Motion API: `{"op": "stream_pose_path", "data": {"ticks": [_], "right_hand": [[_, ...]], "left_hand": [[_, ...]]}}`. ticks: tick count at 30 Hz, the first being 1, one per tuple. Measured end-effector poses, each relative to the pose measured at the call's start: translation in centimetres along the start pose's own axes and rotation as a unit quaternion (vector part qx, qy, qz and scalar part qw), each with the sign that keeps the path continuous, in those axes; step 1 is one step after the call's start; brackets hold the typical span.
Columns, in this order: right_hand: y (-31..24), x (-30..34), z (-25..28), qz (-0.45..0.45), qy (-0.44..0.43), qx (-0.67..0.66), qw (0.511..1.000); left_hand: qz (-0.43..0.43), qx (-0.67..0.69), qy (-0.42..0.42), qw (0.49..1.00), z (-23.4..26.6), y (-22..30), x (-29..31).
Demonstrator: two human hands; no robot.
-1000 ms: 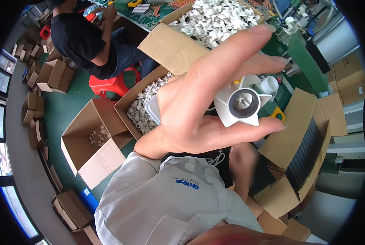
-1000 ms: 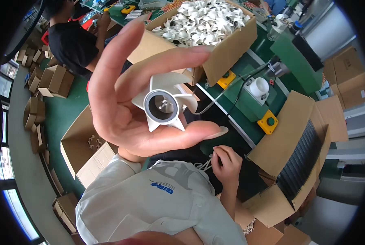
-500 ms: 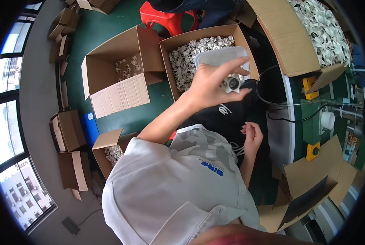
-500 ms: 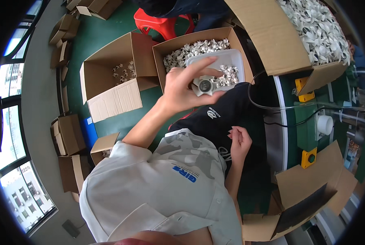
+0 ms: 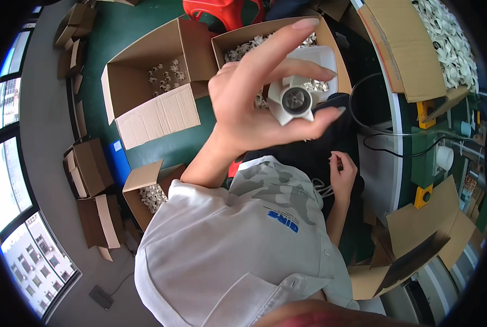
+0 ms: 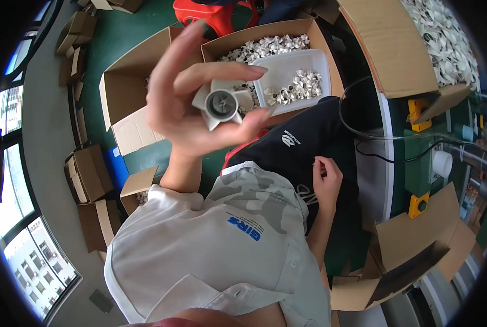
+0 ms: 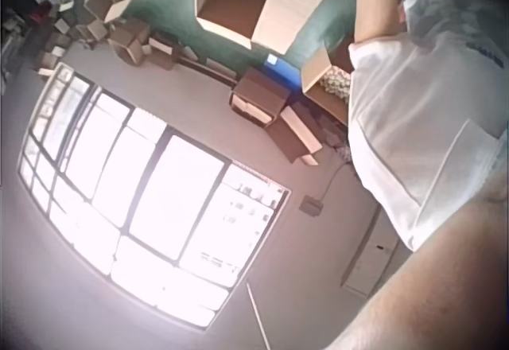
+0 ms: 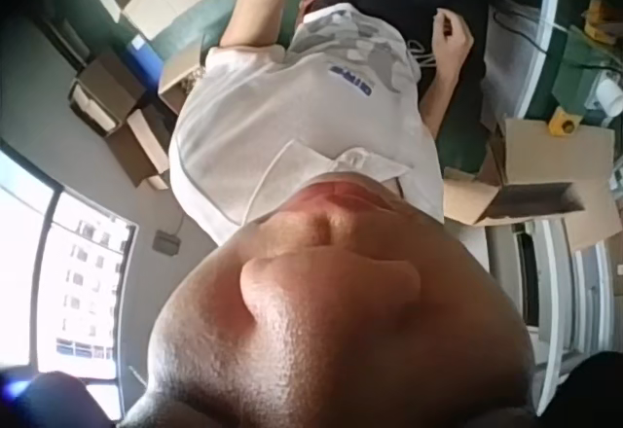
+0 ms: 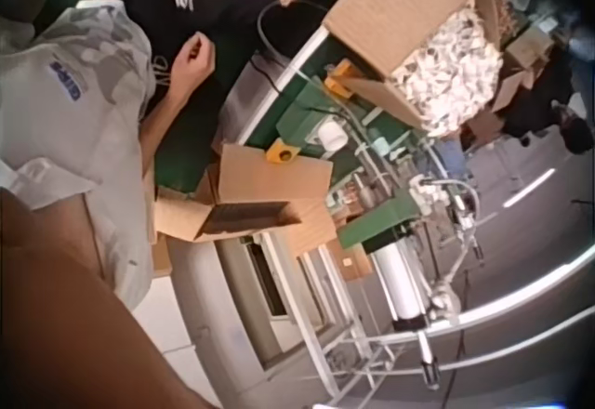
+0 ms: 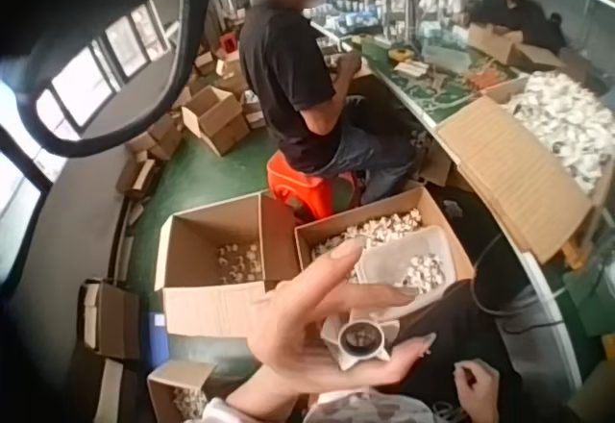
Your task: Assembling small plastic housing components using a pneumatic assembly machine at a factory station.
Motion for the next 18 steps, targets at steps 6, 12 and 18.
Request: {"op": "stream_pose_path", "data": {"ticks": [6,12,18], "right_hand": [[0.0,1.8,0.4,-0.008,0.02,0.022,1.0],[-2.8,4.5,5.5,-0.01,0.054,0.02,0.998],[-12.2,9.9,13.5,0.065,0.042,0.061,0.995]], "left_hand": [[0.472,-0.004,-0.181,0.863,-9.3,-19.8,17.2],[0.671,0.07,-0.207,0.708,-15.0,-31.7,32.7],[0.53,-0.155,-0.203,0.809,-14.2,-32.4,26.5]]}}
Point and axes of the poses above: each hand's wrist, its own x-axis away from the middle knuckle, its own z-axis out of the back of the hand, y = z × x, the point moved 9 cm from there along -x, towards the middle knuckle, and after that the axes turned 6 degrees about y, right-handed, at the moved point
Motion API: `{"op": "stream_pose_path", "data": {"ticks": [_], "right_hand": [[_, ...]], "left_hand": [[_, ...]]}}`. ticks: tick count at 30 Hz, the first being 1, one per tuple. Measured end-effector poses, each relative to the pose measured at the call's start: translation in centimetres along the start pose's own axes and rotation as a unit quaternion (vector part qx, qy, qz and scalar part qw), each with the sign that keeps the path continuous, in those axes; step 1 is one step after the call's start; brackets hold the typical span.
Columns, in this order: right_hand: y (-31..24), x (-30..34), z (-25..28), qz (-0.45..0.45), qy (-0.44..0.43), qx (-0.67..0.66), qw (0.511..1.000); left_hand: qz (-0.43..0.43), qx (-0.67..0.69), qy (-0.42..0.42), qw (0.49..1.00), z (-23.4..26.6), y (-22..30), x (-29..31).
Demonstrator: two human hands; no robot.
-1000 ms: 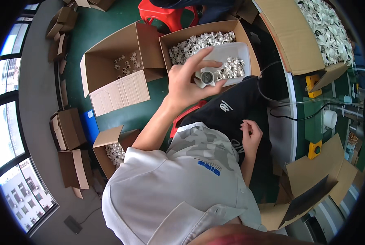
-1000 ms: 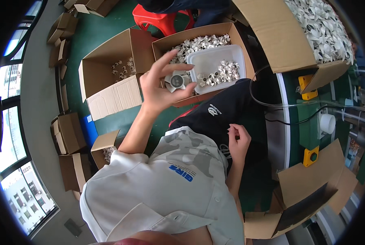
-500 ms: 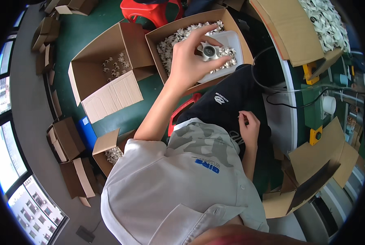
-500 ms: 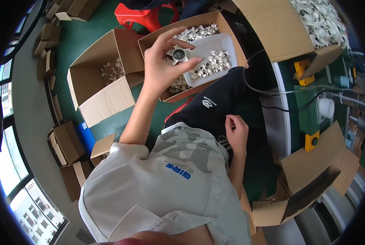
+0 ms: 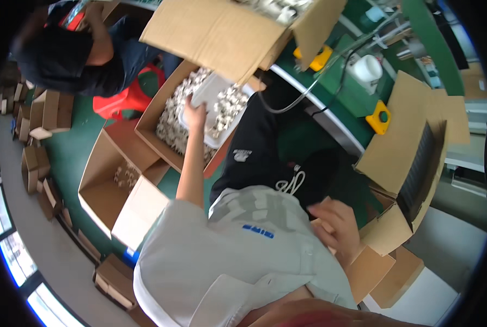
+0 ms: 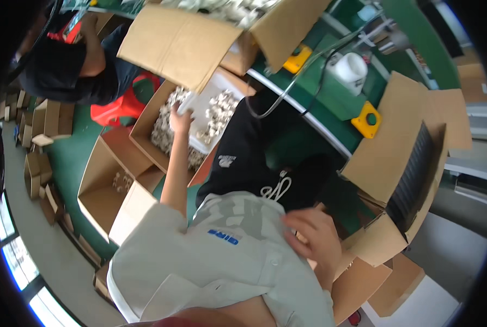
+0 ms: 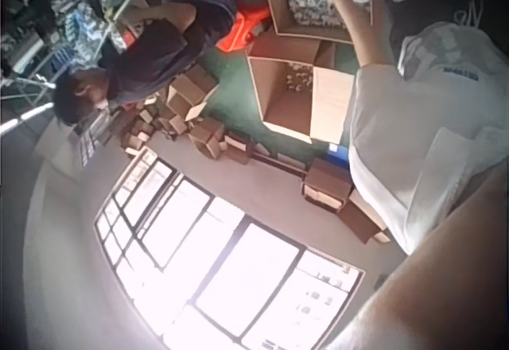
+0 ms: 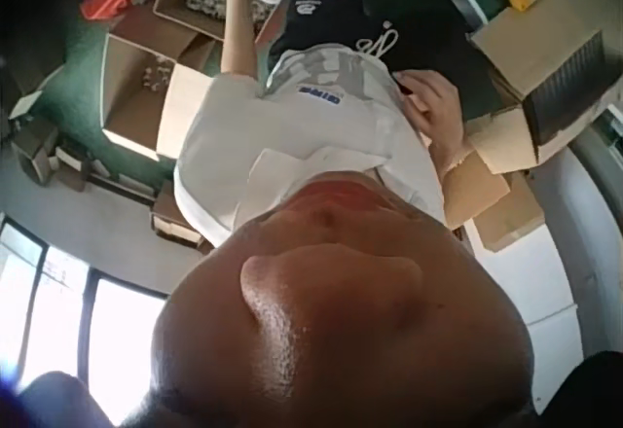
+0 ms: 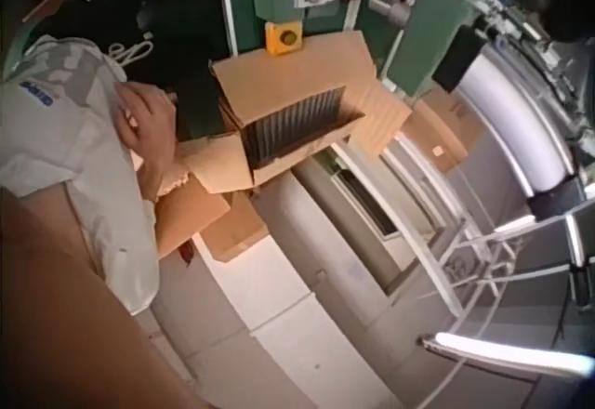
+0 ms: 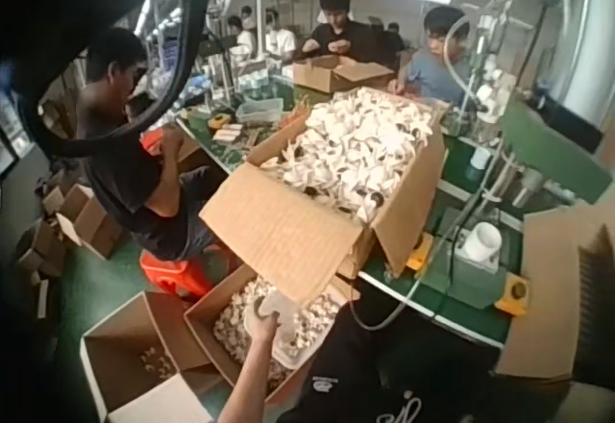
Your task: Assembling small plastic housing components using a pneumatic assembly machine at a factory station.
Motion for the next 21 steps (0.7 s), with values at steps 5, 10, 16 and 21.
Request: {"op": "stream_pose_path", "data": {"ticks": [5,10,16,21], "right_hand": [[-0.9,1.9,15.0,-0.072,0.198,0.19,0.959],[0.8,-1.1,20.0,-0.074,0.197,0.332,0.92],[1.4,-3.7,18.8,-0.002,0.13,0.356,0.925],[2.0,0.6,19.1,-0.028,0.18,0.336,0.924]], "left_hand": [[-0.284,0.171,0.219,0.917,14.7,16.9,7.4],[-0.515,0.114,0.104,0.843,17.2,40.7,13.9],[-0.69,-0.272,-0.177,0.647,-0.8,47.7,8.8],[-0.674,-0.362,-0.223,0.604,-2.4,48.6,9.3]]}}
Point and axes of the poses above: each hand's wrist, its own x-axis away from the middle knuckle, its own z-axis out of the back of the hand, y = z × x, the point moved 9 cm from there along -x, towards the middle knuckle, and after that the axes turned 6 degrees about y, right-handed, at the moved point
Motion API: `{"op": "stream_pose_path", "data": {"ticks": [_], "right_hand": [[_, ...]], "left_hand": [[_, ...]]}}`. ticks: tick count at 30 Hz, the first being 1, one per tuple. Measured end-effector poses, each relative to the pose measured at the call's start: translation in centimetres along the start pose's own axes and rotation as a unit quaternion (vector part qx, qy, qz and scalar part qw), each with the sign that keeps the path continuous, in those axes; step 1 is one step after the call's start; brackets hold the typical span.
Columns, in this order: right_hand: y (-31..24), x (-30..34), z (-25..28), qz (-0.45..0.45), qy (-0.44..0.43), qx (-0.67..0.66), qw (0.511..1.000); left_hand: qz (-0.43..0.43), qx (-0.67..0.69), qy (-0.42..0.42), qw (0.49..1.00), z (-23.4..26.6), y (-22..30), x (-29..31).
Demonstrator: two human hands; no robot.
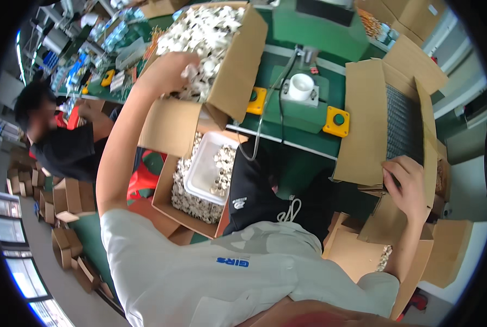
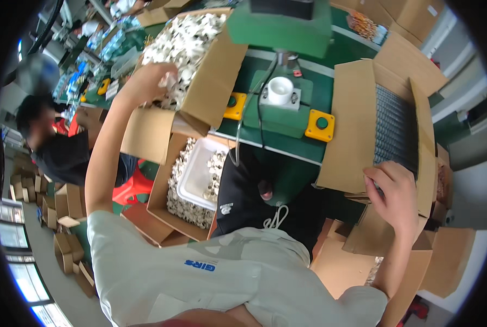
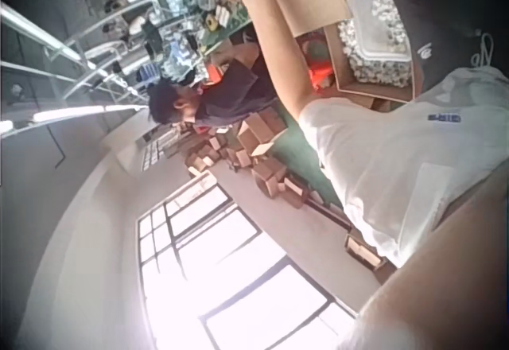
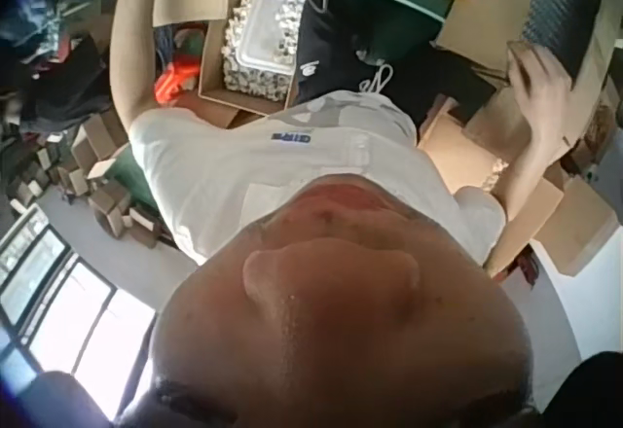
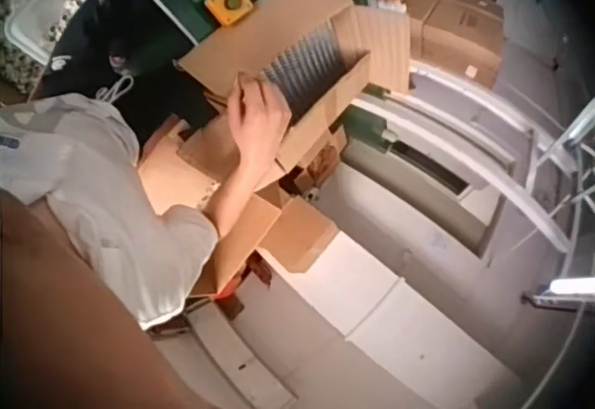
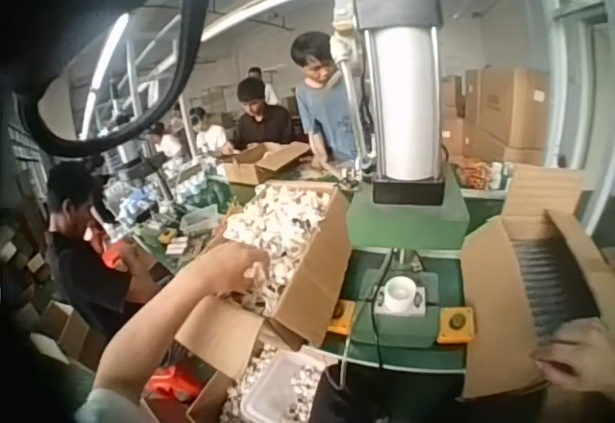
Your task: Assembling small plastic housing components using a pneumatic assembly machine at a factory station.
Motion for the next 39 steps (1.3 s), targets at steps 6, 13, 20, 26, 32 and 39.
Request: {"op": "stream_pose_path", "data": {"ticks": [6,13,20,26,32,39], "right_hand": [[1.5,3.4,3.1,-0.065,0.058,-0.034,0.996],[1.4,3.9,1.8,-0.078,0.042,-0.068,0.994],[2.8,5.1,2.4,-0.113,0.041,-0.047,0.992],[3.6,6.9,2.1,-0.158,0.057,-0.037,0.985],[3.2,7.1,1.9,-0.164,0.051,-0.044,0.984],[2.9,6.9,1.5,-0.152,0.035,-0.037,0.987]], "left_hand": [[0.109,0.216,0.166,0.956,7.5,1.9,1.3],[-0.118,0.641,0.361,0.667,7.1,19.4,4.3],[-0.131,0.639,0.387,0.651,5.2,20.8,2.8],[0.203,0.596,0.217,0.746,-4.7,18.0,-2.2],[0.182,0.624,0.228,0.726,-7.4,17.1,-6.9],[0.158,0.635,0.249,0.714,-6.4,17.0,-7.1]]}}
Point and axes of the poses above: each hand's wrist, its own x-axis away from the middle knuckle, its own z-axis out of the back of the hand, y = z × x, the point moved 9 cm from there along -x, towards the middle knuckle, and after that the axes turned 6 degrees about y, right-handed, at the moved point
